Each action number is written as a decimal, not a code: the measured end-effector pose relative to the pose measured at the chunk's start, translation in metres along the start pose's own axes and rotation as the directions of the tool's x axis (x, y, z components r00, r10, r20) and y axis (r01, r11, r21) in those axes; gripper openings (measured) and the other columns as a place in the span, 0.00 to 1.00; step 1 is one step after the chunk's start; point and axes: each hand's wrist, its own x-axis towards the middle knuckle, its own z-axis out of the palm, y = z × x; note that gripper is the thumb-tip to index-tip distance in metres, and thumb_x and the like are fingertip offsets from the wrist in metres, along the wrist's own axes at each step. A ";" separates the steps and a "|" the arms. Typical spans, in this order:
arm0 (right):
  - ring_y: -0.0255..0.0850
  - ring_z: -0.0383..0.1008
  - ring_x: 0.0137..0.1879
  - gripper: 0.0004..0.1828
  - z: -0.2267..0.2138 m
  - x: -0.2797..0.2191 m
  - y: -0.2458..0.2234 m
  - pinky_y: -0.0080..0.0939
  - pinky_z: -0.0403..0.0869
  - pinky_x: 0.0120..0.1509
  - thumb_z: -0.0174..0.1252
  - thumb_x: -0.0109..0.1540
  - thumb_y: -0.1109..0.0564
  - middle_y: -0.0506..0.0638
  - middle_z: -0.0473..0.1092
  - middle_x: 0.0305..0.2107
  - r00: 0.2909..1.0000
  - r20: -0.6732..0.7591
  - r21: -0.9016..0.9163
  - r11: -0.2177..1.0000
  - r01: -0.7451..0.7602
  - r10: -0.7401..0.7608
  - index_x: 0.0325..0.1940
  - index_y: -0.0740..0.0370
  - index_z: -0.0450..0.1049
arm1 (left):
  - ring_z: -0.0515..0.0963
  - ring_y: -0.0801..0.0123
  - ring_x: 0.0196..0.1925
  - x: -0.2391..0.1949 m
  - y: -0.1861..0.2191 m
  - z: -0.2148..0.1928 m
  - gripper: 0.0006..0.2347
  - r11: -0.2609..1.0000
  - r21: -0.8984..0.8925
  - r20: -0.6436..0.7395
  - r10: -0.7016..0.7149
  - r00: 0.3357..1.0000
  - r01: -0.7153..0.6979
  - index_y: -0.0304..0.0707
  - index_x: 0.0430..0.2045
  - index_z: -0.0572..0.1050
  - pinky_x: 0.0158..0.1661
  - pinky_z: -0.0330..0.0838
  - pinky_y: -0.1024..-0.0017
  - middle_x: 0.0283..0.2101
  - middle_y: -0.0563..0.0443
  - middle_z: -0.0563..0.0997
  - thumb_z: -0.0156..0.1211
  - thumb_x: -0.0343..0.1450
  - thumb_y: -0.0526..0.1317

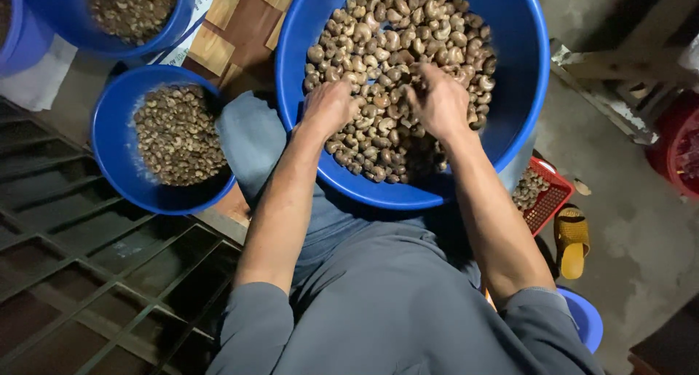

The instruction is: The person sits with a large blue basin of cashew nuts on their lap and sorts the nuts by hand. They repeatedly scoop handfuls of cashews from the main basin and transfer them into a smaller red basket placed on the floor to their right.

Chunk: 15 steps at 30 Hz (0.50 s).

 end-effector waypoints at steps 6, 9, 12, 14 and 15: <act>0.55 0.78 0.50 0.16 0.013 0.006 0.006 0.63 0.78 0.50 0.64 0.63 0.44 0.49 0.74 0.38 0.983 0.177 -0.263 0.965 -0.009 0.058 0.52 0.47 0.73 | 0.83 0.38 0.29 -0.008 0.023 -0.027 0.11 0.942 -0.330 -0.091 0.031 0.995 -0.059 0.28 0.23 0.75 0.32 0.72 0.47 0.20 0.32 0.78 0.60 0.71 0.41; 0.55 0.78 0.50 0.15 0.015 0.007 0.006 0.64 0.78 0.50 0.62 0.64 0.42 0.48 0.74 0.38 0.980 0.179 -0.279 0.960 -0.037 0.090 0.51 0.46 0.73 | 0.78 0.72 0.14 -0.006 0.029 -0.048 0.12 0.724 -0.690 -0.038 -0.055 0.998 0.014 0.30 0.35 0.79 0.14 0.71 0.74 0.20 0.46 0.82 0.57 0.75 0.44; 0.69 0.76 0.41 0.15 0.012 0.003 0.001 0.68 0.73 0.40 0.56 0.68 0.44 0.64 0.76 0.34 0.995 0.095 -0.207 0.978 0.008 0.012 0.42 0.59 0.72 | 0.80 0.66 0.52 -0.028 0.045 -0.089 0.13 0.533 -0.818 -0.197 0.099 0.976 -0.219 0.50 0.31 0.81 0.64 0.61 0.46 0.42 0.57 0.84 0.56 0.72 0.55; 0.69 0.75 0.43 0.16 0.015 0.003 0.004 0.69 0.71 0.40 0.58 0.67 0.45 0.64 0.75 0.37 0.994 0.106 -0.223 0.973 0.052 -0.028 0.44 0.59 0.67 | 0.78 0.66 0.30 -0.036 0.045 -0.100 0.05 -0.085 -0.983 -0.173 0.140 0.975 -0.163 0.37 0.35 0.75 0.28 0.80 0.73 0.33 0.43 0.80 0.54 0.74 0.38; 0.69 0.75 0.43 0.16 0.013 0.003 0.000 0.69 0.71 0.40 0.58 0.67 0.45 0.64 0.75 0.37 0.994 0.107 -0.221 0.974 0.056 -0.033 0.44 0.59 0.67 | 0.78 0.66 0.30 -0.039 0.050 -0.107 0.05 -0.083 -0.983 -0.176 0.136 0.975 -0.166 0.37 0.35 0.75 0.28 0.80 0.73 0.33 0.43 0.80 0.54 0.74 0.38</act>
